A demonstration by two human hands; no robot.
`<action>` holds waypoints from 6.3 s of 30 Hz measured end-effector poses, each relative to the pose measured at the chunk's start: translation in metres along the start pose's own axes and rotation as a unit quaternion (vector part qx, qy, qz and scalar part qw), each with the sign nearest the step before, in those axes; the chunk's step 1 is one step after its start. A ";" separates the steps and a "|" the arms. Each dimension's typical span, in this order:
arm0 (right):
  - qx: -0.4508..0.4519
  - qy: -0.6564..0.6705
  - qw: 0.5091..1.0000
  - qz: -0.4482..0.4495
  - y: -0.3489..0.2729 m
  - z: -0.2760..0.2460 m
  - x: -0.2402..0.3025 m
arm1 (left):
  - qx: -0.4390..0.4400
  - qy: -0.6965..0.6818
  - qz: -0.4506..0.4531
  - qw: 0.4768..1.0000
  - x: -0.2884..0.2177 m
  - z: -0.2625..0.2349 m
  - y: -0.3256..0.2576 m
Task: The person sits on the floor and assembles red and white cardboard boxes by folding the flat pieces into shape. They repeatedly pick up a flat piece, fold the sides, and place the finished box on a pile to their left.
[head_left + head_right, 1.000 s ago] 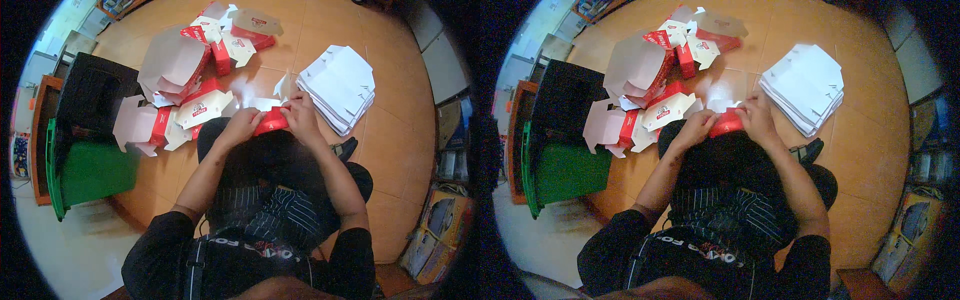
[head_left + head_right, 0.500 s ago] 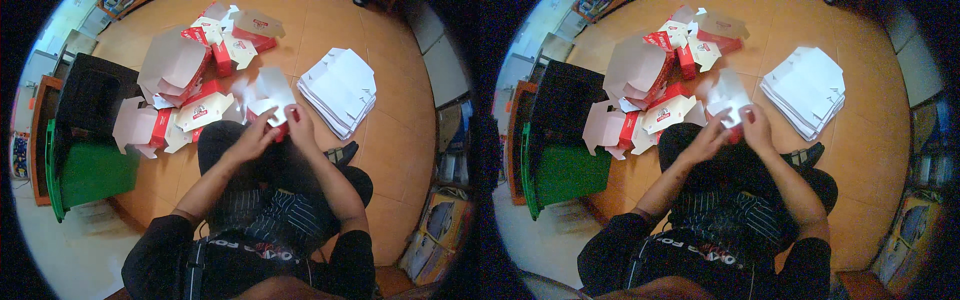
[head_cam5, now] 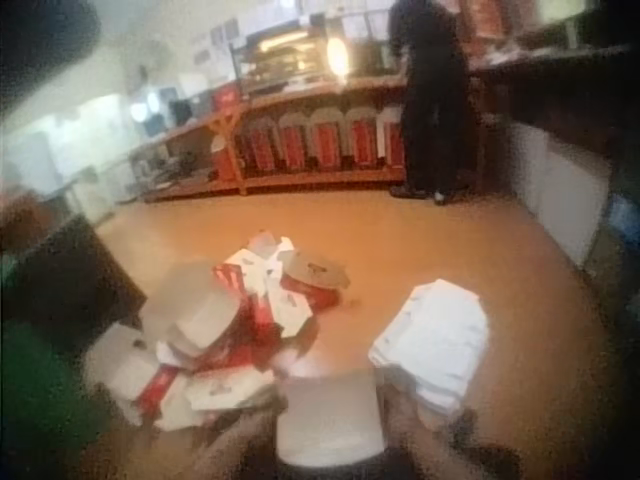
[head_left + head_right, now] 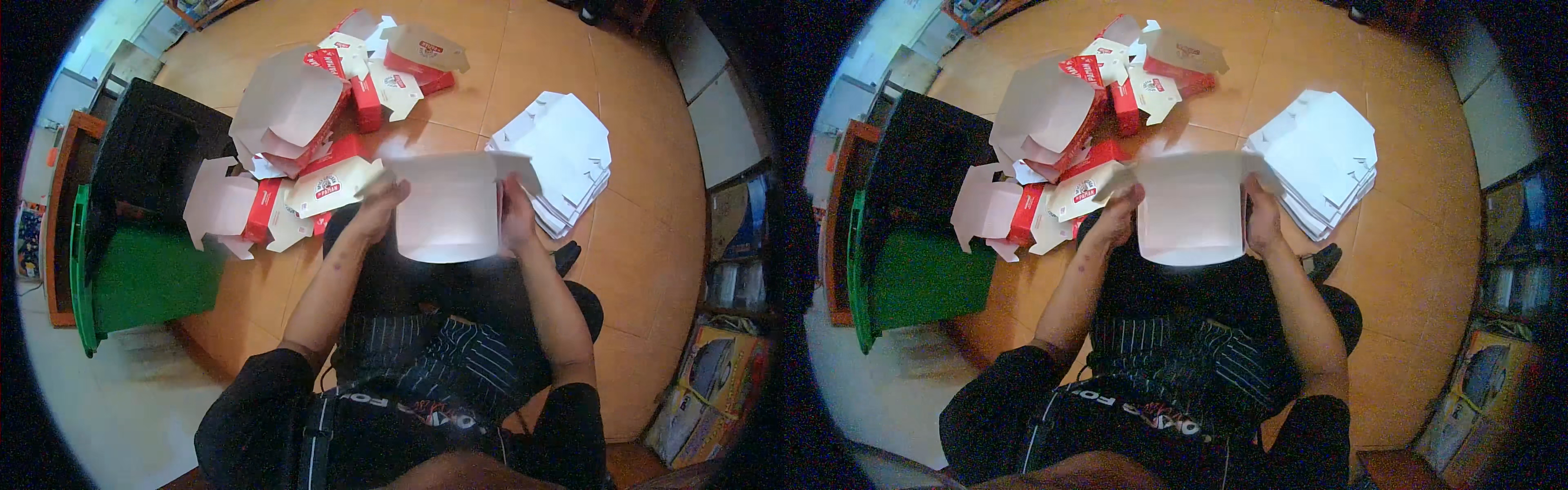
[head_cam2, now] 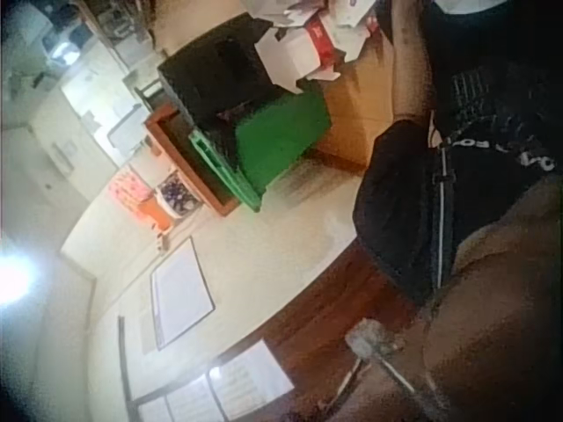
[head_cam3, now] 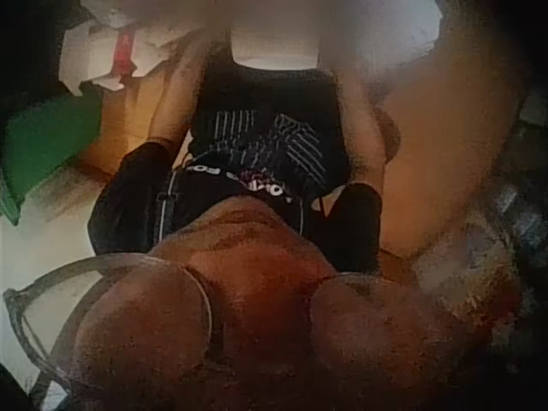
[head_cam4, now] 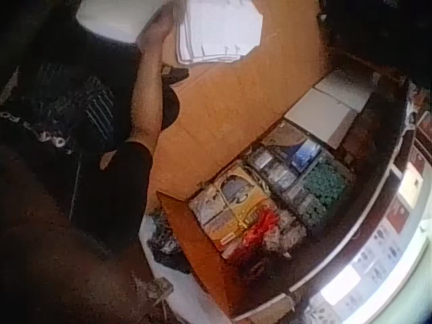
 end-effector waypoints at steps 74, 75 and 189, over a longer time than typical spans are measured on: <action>0.090 -0.680 0.686 -0.245 -0.028 0.082 0.090 | 0.186 0.577 0.318 0.729 -0.223 0.169 -0.067; 0.121 -0.665 0.702 -0.223 -0.032 0.087 0.070 | 0.234 0.593 0.261 0.725 -0.187 0.150 -0.052; -0.027 -0.683 0.726 -0.076 -0.015 -0.013 0.024 | 0.059 0.533 0.120 0.835 0.004 0.082 0.045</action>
Point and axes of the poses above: each hand's wrist, its own y-axis towards the middle knuckle, its own z-axis out of the palm, x = y × z, the point moved 7 cm from there along y, towards the middle knuckle, and after that the axes turned 2 degrees about x, right-handed, at the moved point
